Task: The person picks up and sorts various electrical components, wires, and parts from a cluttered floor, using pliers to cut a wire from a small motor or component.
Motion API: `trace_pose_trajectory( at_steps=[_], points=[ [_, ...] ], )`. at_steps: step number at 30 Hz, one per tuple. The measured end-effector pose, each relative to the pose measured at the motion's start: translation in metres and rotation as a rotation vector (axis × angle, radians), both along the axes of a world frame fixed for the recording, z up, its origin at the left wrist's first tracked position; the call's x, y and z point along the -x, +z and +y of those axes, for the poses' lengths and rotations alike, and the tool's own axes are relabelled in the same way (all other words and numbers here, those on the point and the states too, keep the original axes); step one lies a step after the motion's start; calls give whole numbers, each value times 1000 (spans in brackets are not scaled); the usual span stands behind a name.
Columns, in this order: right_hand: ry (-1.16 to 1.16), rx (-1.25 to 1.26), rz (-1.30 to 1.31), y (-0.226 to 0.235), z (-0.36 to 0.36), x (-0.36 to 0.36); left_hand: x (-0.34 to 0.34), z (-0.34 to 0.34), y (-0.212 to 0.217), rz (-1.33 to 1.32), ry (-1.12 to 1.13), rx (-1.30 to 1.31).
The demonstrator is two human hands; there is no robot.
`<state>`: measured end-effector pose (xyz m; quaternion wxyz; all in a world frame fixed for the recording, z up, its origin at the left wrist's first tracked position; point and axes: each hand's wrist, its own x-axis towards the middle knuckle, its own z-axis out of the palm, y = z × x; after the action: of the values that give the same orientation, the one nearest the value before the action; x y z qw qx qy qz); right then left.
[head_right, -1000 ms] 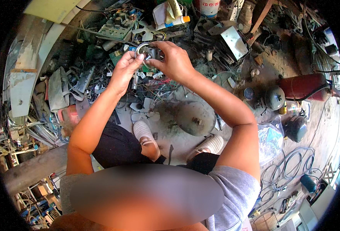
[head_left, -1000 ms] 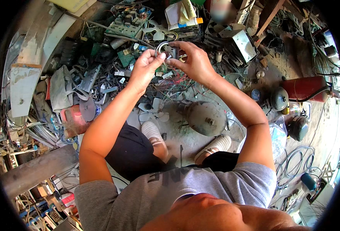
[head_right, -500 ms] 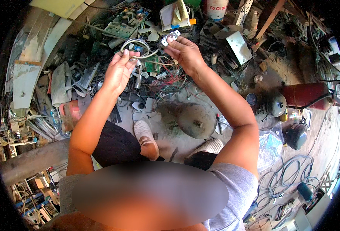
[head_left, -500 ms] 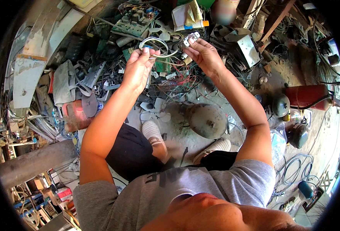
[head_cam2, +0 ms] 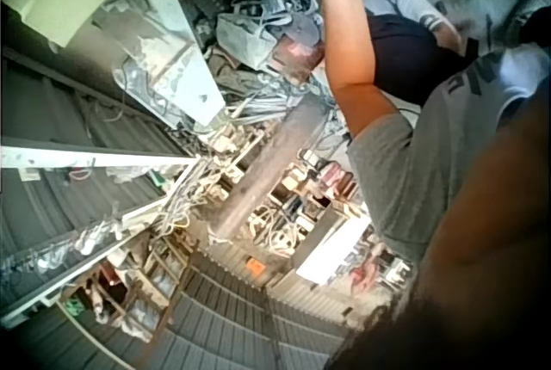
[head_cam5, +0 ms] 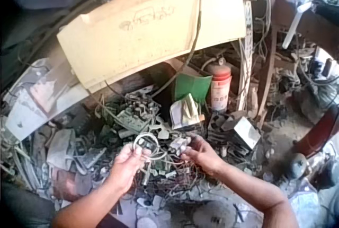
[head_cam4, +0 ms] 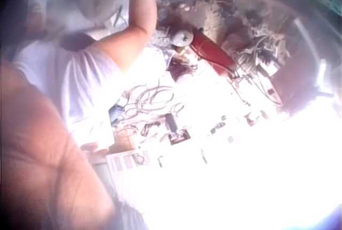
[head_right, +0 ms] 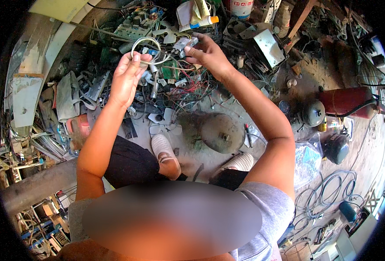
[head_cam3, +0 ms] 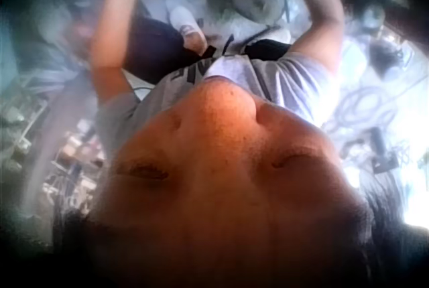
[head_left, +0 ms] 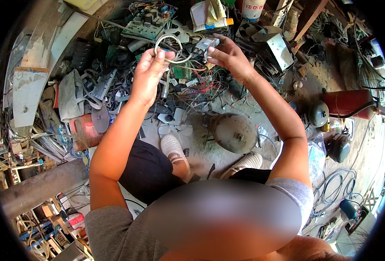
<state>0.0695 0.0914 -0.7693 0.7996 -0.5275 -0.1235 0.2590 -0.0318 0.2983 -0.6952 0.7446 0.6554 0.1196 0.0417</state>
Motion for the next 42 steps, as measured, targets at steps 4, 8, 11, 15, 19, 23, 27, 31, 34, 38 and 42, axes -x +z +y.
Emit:
trace_pose_trajectory(
  at_steps=[4, 8, 11, 15, 19, 23, 27, 31, 34, 38, 42],
  points=[
    [44, 3, 2, -7, -4, -5, 3, -5, 5, -118, 2, -423],
    [41, -136, 261, -7, 1, -6, 7, -8, 9, -162, -22, -506],
    [159, -187, 370, 1, 2, 0, 10, -14, 7, -266, 1, -549],
    [156, -295, 386, -1, 8, 10, 13, -21, 10, -246, -52, -518],
    [116, -356, 415, -7, 7, 9, 13, -25, 13, -277, -71, -560],
    [116, -250, 341, -7, 5, 8, 14, -20, 7, -310, -64, -498],
    [108, -187, 274, -9, -1, 11, 17, -20, 11, -251, -155, -566],
    [58, -30, 123, -21, -8, 6, 18, -18, 18, -21, -319, -581],
    [88, 54, 5, -21, -14, 8, 18, -21, 22, 156, -402, -613],
    [53, 97, -174, -24, -16, 5, 15, -11, 2, 101, -354, -560],
    [71, 151, -246, -19, -26, 2, 10, -1, -2, 53, -196, -430]
  ],
)
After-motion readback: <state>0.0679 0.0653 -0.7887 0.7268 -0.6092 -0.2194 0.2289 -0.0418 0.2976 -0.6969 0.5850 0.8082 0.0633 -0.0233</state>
